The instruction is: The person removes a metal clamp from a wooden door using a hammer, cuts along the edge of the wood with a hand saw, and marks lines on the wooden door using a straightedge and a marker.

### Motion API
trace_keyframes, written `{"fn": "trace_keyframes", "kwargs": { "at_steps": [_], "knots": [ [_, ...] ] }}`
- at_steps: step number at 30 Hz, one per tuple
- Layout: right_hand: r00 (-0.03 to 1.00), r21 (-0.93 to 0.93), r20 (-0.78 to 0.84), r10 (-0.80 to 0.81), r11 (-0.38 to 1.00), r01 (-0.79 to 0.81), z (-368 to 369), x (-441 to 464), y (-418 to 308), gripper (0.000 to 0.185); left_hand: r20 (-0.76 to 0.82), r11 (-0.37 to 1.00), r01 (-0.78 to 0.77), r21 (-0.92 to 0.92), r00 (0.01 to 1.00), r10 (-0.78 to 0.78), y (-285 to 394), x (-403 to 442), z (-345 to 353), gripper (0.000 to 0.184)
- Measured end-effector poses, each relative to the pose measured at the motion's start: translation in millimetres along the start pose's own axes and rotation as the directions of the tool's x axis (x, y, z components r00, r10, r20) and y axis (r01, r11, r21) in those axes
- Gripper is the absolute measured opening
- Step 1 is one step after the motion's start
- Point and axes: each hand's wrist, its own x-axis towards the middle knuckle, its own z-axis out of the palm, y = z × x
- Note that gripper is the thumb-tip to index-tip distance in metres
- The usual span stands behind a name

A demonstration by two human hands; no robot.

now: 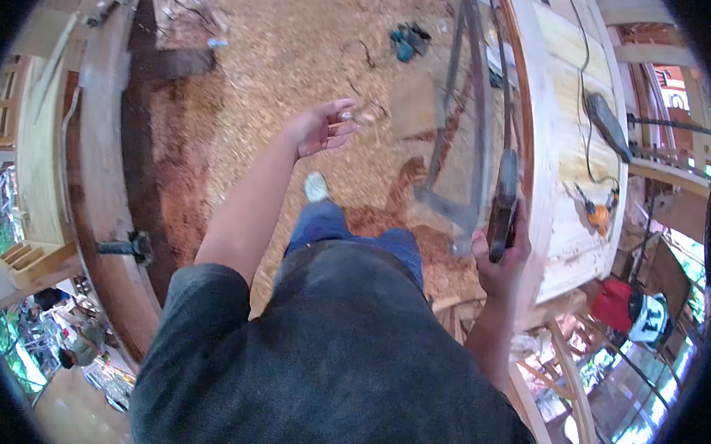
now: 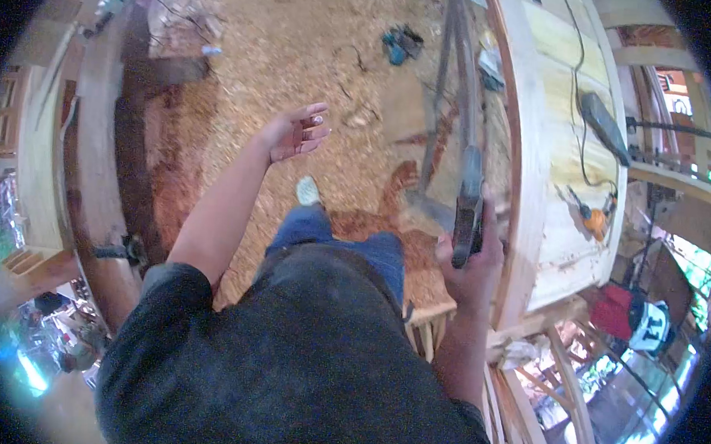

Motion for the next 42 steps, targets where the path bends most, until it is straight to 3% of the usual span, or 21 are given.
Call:
{"fn": "trace_keyframes", "kwargs": {
  "at_steps": [2,3,4,5,6,8,10,12,14,17,20,23,24,27,29,30,32,33,35,39,42],
  "knots": [
    [0.993,-0.114,0.004,-0.116,0.987,0.116,24.7,32.4,-22.8,0.089,-0.095,0.976,-0.120,0.184,0.986,0.139,35.8,-13.8,-42.6,0.049],
    [0.991,-0.157,0.019,-0.133,0.979,0.134,35.5,47.9,-32.6,0.089,-0.206,0.885,-0.072,0.459,0.961,0.185,47.3,-6.6,-84.3,0.045],
    [0.988,-0.202,0.032,-0.150,0.967,0.154,45.7,65.6,-39.0,0.088,-0.331,0.537,0.152,0.830,0.908,0.255,52.5,3.3,-137.9,0.041],
    [0.986,-0.251,0.045,-0.164,0.953,0.170,54.3,83.1,-44.1,0.088,-0.438,-0.098,0.483,0.870,0.848,0.299,59.3,6.9,-179.4,0.038],
    [0.996,-0.150,0.043,-0.081,0.985,0.086,61.5,95.9,-48.3,0.085,-0.519,-0.291,0.609,0.738,0.788,0.332,58.8,-6.3,-202.5,0.034],
    [0.986,-0.159,0.007,-0.166,0.973,0.165,79.7,130.4,-50.6,0.082,-0.525,0.191,0.499,0.845,0.708,0.472,66.7,-57.0,-208.6,0.048],
    [0.997,-0.109,0.031,-0.068,0.992,0.071,99.6,158.8,-54.3,0.080,-0.549,0.392,0.387,0.835,0.639,0.538,45.7,-60.2,-301.9,0.047],
    [0.975,-0.024,0.133,0.179,0.984,-0.178,122.3,197.3,-65.3,0.079,-0.618,0.371,0.495,0.786,0.631,0.468,54.7,-98.9,-341.6,0.040],
    [0.978,-0.021,0.145,0.149,0.989,-0.148,151.4,248.2,-45.3,0.079,-0.531,0.415,0.331,0.847,0.526,0.665,40.4,-123.4,-402.9,0.026],
    [0.978,0.023,0.203,0.045,0.998,-0.051,189.0,348.2,-60.6,0.079,-0.840,0.562,0.640,0.524,0.280,0.465,101.4,-148.5,-307.6,0.021],
    [0.963,0.123,0.267,-0.039,0.992,0.006,218.7,439.5,-74.4,0.078,-0.908,0.644,0.650,0.405,0.203,0.366,143.9,-139.9,-284.3,0.033],
    [0.958,0.107,0.234,-0.164,0.984,0.142,240.6,518.2,-116.0,0.076,-0.909,0.748,0.515,0.417,0.227,0.350,159.9,-105.3,-322.8,0.056],
    [0.938,0.161,0.261,-0.227,0.969,0.190,245.9,543.0,-133.1,0.073,-0.971,0.698,0.677,0.234,0.192,0.140,193.4,-88.3,-304.1,0.066],
    [0.954,0.091,0.284,-0.095,0.993,0.072,274.5,614.4,-170.3,0.072,-0.937,0.866,0.411,0.285,0.310,0.161,199.8,-42.3,-348.0,0.048],
    [0.961,0.012,0.185,-0.206,0.978,0.207,300.2,663.2,-179.2,0.066,-0.858,0.643,0.579,0.501,0.432,0.278,191.1,-8.4,-429.8,0.043],
    [0.934,-0.064,0.084,-0.348,0.933,0.353,316.8,689.4,-167.8,0.063,-0.873,0.668,0.596,0.446,0.454,0.178,228.9,7.5,-419.9,0.042],
    [0.988,0.072,0.152,0.004,0.997,-0.015,345.5,725.4,-185.9,0.057,-0.875,0.687,0.645,0.334,0.484,-0.029,310.9,41.0,-394.4,0.043],
    [0.967,0.122,0.179,0.180,0.972,-0.203,359.5,743.9,-195.4,0.055,-0.877,0.776,0.537,0.332,0.479,0.045,351.4,57.5,-395.7,0.040],
    [0.980,0.176,0.149,0.133,0.971,-0.159,389.4,782.2,-202.5,0.049,-0.905,0.907,0.346,0.241,0.417,0.082,422.7,95.4,-406.1,0.039],
    [0.887,0.446,0.213,0.409,0.767,-0.461,411.3,836.9,-234.4,0.042,-0.807,0.881,0.272,0.387,0.562,0.180,644.4,174.9,-404.2,0.039],
    [0.919,0.528,0.077,0.386,0.766,-0.366,405.6,894.0,-239.3,0.041,-0.681,0.764,0.179,0.620,0.606,0.411,801.4,255.2,-406.7,0.038]
  ]
}}
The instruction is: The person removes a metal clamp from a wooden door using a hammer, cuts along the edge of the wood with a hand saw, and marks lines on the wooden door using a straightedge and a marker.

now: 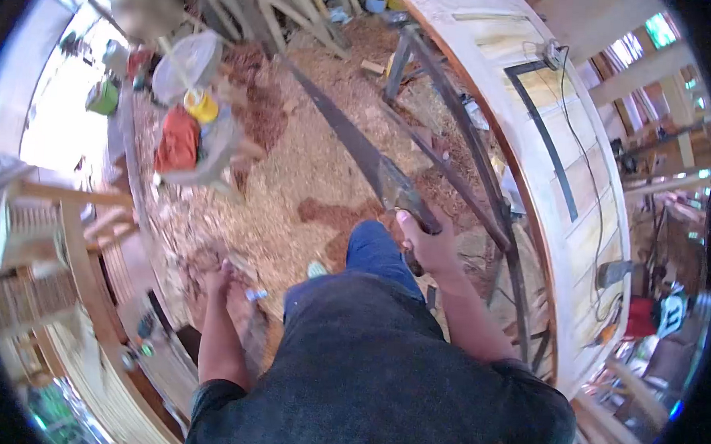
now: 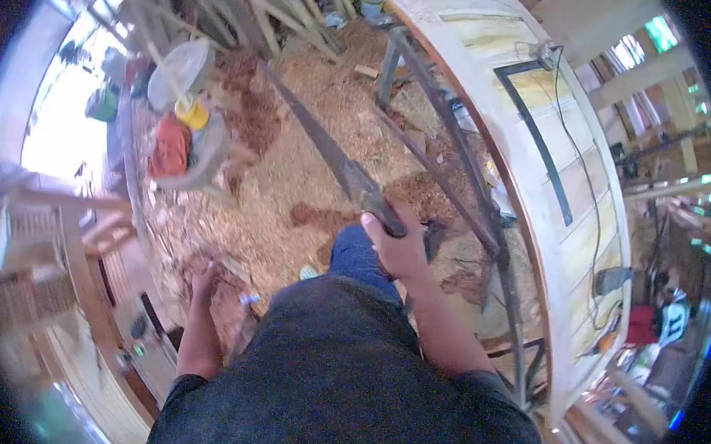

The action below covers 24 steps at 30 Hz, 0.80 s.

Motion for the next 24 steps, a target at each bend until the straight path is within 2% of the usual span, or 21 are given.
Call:
{"fn": "trace_keyframes", "kwargs": {
  "at_steps": [2,5,6,9,10,12,14,15,16,17,19,20,23,24],
  "knots": [
    [0.998,0.070,-0.065,-0.020,0.997,0.025,-2.1,43.5,-23.6,0.042,0.020,0.984,-0.179,0.015,0.984,0.179,95.7,68.4,2.2,0.034],
    [0.929,0.098,-0.335,-0.159,0.974,0.202,-0.5,123.7,-56.8,0.028,0.087,0.943,-0.299,-0.146,0.946,0.313,222.7,143.9,32.3,0.034],
    [0.919,0.157,-0.343,-0.195,0.953,0.261,-6.2,156.3,-58.7,0.030,0.202,0.951,-0.305,-0.054,0.929,0.309,251.0,186.5,38.4,0.032],
    [0.886,0.143,-0.453,-0.102,0.972,0.185,-29.7,255.7,-74.0,0.049,0.135,0.803,-0.574,0.162,0.819,0.558,283.6,300.7,89.0,0.036],
    [0.863,0.132,-0.494,-0.110,0.971,0.199,-32.2,275.9,-82.8,0.049,0.243,0.828,-0.542,0.143,0.830,0.501,293.8,309.1,94.5,0.039],
    [0.798,0.080,-0.576,-0.175,0.960,0.268,-42.6,321.6,-124.9,0.051,0.327,0.807,-0.519,0.281,0.842,0.428,331.4,313.8,127.8,0.044],
    [0.716,0.070,-0.674,-0.184,0.948,0.310,-48.8,355.1,-153.5,0.052,0.293,0.647,-0.491,0.583,0.870,0.397,377.6,295.0,143.4,0.048],
    [0.662,0.058,-0.724,-0.193,0.940,0.337,-54.8,372.6,-167.7,0.053,0.299,0.682,-0.464,0.565,0.886,0.355,404.6,294.9,144.8,0.049],
    [0.681,0.037,-0.704,-0.202,0.947,0.320,-65.4,386.7,-178.5,0.055,0.310,0.710,-0.439,0.550,0.897,0.314,422.9,302.0,142.6,0.051],
    [0.661,0.029,-0.716,-0.223,0.937,0.348,-70.7,399.7,-190.0,0.054,0.409,0.673,-0.520,0.526,0.848,0.336,416.7,341.6,129.7,0.053],
    [0.613,0.012,-0.748,-0.256,0.917,0.398,-77.9,426.8,-202.9,0.054,0.468,0.651,-0.526,0.548,0.837,0.283,471.3,384.4,134.6,0.051],
    [0.533,-0.033,-0.806,-0.258,0.918,0.395,-79.2,443.9,-199.5,0.050,0.407,0.682,-0.428,0.593,0.890,0.205,509.7,387.2,139.4,0.048],
    [0.408,-0.019,-0.896,-0.176,0.932,0.361,-61.1,473.1,-209.1,0.045,0.164,0.747,-0.072,0.661,0.985,-0.050,630.7,411.3,164.5,0.038],
    [0.354,-0.020,-0.922,-0.157,0.932,0.361,-53.1,485.5,-213.0,0.043,0.403,0.629,-0.365,0.686,0.911,0.089,629.8,542.4,157.5,0.033]
  ]
}}
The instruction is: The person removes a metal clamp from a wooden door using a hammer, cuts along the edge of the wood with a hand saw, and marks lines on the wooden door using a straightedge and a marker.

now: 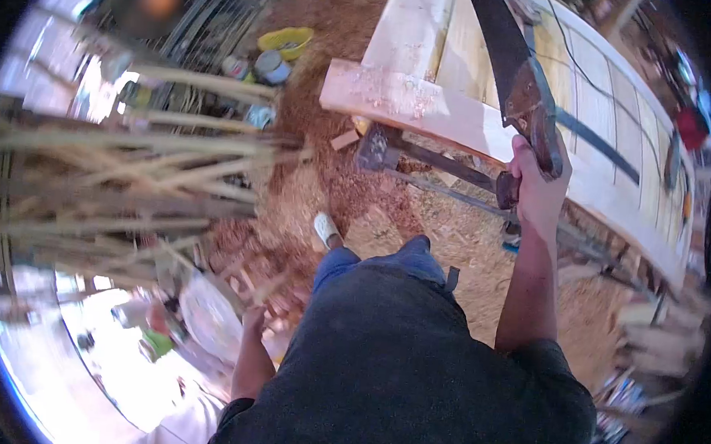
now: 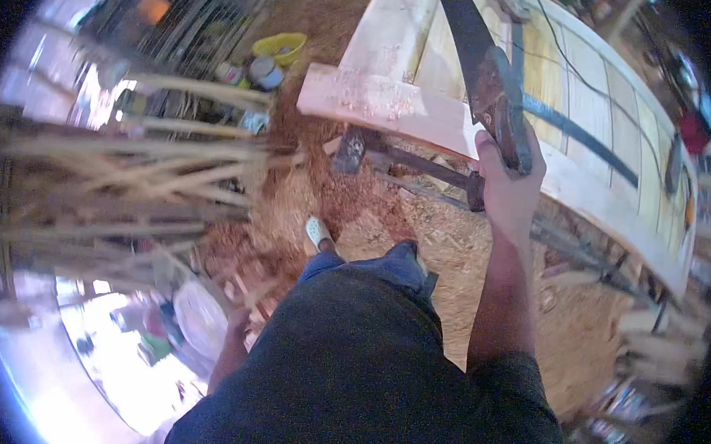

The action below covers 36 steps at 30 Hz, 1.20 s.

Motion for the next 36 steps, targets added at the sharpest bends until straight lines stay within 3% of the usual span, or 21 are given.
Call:
{"fn": "trace_keyframes", "kwargs": {
  "at_steps": [1,2,4,7,8,10,11,13,16,19,20,24,27,28,30,31,32,33,36],
  "knots": [
    [0.998,-0.002,-0.062,0.018,1.000,-0.018,15.1,-4.4,5.4,0.042,-0.008,0.893,-0.278,0.354,0.954,0.300,36.7,45.0,-34.5,0.033],
    [0.992,-0.013,-0.116,0.042,0.999,-0.044,27.3,-12.1,9.6,0.041,0.096,0.602,-0.477,0.640,0.827,0.554,78.6,79.7,-63.7,0.034],
    [0.975,-0.031,-0.208,0.083,0.995,-0.092,47.5,-24.3,6.8,0.039,0.298,0.183,-0.573,0.799,0.642,0.707,168.1,125.4,-109.7,0.035],
    [0.917,0.020,-0.375,0.136,0.990,-0.139,77.7,-43.0,-2.0,0.036,0.406,-0.088,-0.592,0.801,0.428,0.807,357.3,167.3,-152.7,0.037],
    [0.895,0.016,-0.430,0.122,0.992,-0.128,84.4,-46.9,-5.8,0.032,0.385,-0.086,-0.602,0.794,0.389,0.837,421.9,166.6,-152.9,0.038],
    [0.879,-0.025,-0.475,0.038,0.998,-0.056,94.4,-51.9,-11.4,0.028,0.214,0.265,-0.710,0.653,0.509,0.834,539.8,144.6,-141.7,0.042],
    [0.872,-0.055,-0.489,-0.005,0.998,-0.025,101.2,-53.0,-12.4,0.025,0.195,0.364,-0.754,0.547,0.538,0.820,589.8,131.5,-130.9,0.044],
    [0.835,-0.081,-0.549,-0.034,0.997,-0.013,118.3,-46.9,-11.3,0.015,0.238,0.427,-0.843,0.328,0.510,0.826,662.7,119.4,-105.4,0.042],
    [0.770,-0.057,-0.638,-0.020,0.998,-0.021,141.2,-19.0,-6.1,0.014,0.311,0.373,-0.924,0.088,0.381,0.871,730.3,137.5,-57.6,0.044],
    [0.682,0.008,-0.729,0.066,0.996,-0.088,170.2,-0.9,6.7,0.018,0.419,0.254,-0.913,0.318,0.376,0.826,760.0,94.5,-38.9,0.047],
    [0.663,0.041,-0.745,0.076,0.997,-0.068,176.9,7.0,8.3,0.020,0.446,0.217,-0.942,0.258,0.315,0.838,765.4,117.0,-29.5,0.049],
    [0.601,0.008,-0.794,0.090,0.990,-0.137,188.3,-10.0,9.0,0.024,0.471,0.247,-0.943,0.222,0.326,0.820,808.1,113.2,-25.2,0.047],
    [0.533,-0.068,-0.844,0.060,0.973,-0.218,201.6,-22.0,-5.7,0.026,0.446,0.044,-0.977,0.210,0.136,0.885,868.0,83.0,-20.3,0.048],
    [0.478,-0.070,-0.876,0.066,0.962,-0.262,210.3,-27.3,-8.8,0.025,0.419,-0.056,-0.985,0.165,0.019,0.908,895.7,88.8,-7.2,0.049],
    [0.385,-0.044,-0.919,0.085,0.949,-0.313,227.7,-43.0,-4.8,0.032,0.430,-0.147,-0.975,0.169,-0.061,0.901,938.8,59.7,10.2,0.049],
    [0.311,0.105,-0.935,0.171,0.970,-0.219,239.9,-52.6,7.4,0.035,0.436,-0.189,-0.968,0.163,-0.102,0.894,957.5,38.4,21.7,0.049],
    [0.247,0.235,-0.935,0.255,0.966,-0.106,255.2,-61.8,21.2,0.039,0.417,-0.362,-0.926,0.107,-0.289,0.862,979.0,34.8,40.6,0.048],
    [0.192,0.342,-0.924,0.332,0.939,0.022,272.0,-66.8,26.6,0.042,0.433,-0.433,-0.901,0.037,-0.376,0.819,996.7,21.4,62.7,0.047],
    [0.092,0.505,-0.858,0.505,0.796,0.334,350.2,-53.8,34.6,0.052,0.489,-0.602,-0.764,-0.234,-0.627,0.606,1030.1,-19.0,128.0,0.045]
  ]
}}
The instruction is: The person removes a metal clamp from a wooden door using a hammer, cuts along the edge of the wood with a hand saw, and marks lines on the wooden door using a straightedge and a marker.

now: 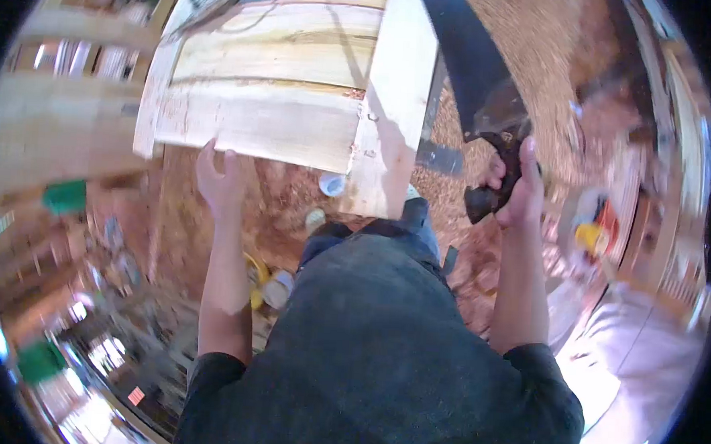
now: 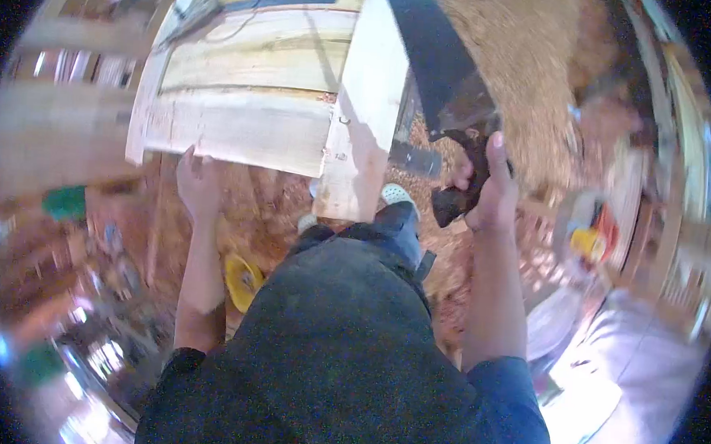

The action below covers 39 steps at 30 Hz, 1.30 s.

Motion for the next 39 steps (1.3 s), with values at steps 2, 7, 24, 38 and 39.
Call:
{"fn": "trace_keyframes", "kwargs": {
  "at_steps": [2,7,24,38,39],
  "knots": [
    [0.996,0.195,-0.067,0.059,0.980,-0.045,0.0,-46.5,55.7,0.056,0.097,0.958,-0.230,-0.170,0.964,0.249,-1.8,42.4,26.5,0.044],
    [0.972,0.536,-0.167,0.168,0.842,-0.054,38.4,-167.5,208.4,0.058,0.260,0.835,-0.515,-0.193,0.794,0.549,-2.7,89.3,76.4,0.045],
    [0.847,0.597,-0.381,0.371,0.798,-0.081,60.0,-272.3,313.3,0.045,0.363,0.781,-0.624,-0.010,0.726,0.584,-6.4,89.5,118.7,0.045],
    [0.861,0.601,-0.295,0.415,0.781,-0.171,59.1,-263.5,295.9,0.047,0.369,0.771,-0.637,0.023,0.722,0.585,-1.7,84.1,118.0,0.040],
    [0.861,0.567,-0.324,0.392,0.809,-0.155,74.8,-219.6,287.0,0.046,0.365,0.766,-0.643,0.012,0.716,0.595,-2.7,85.8,119.5,0.040]
  ]
}}
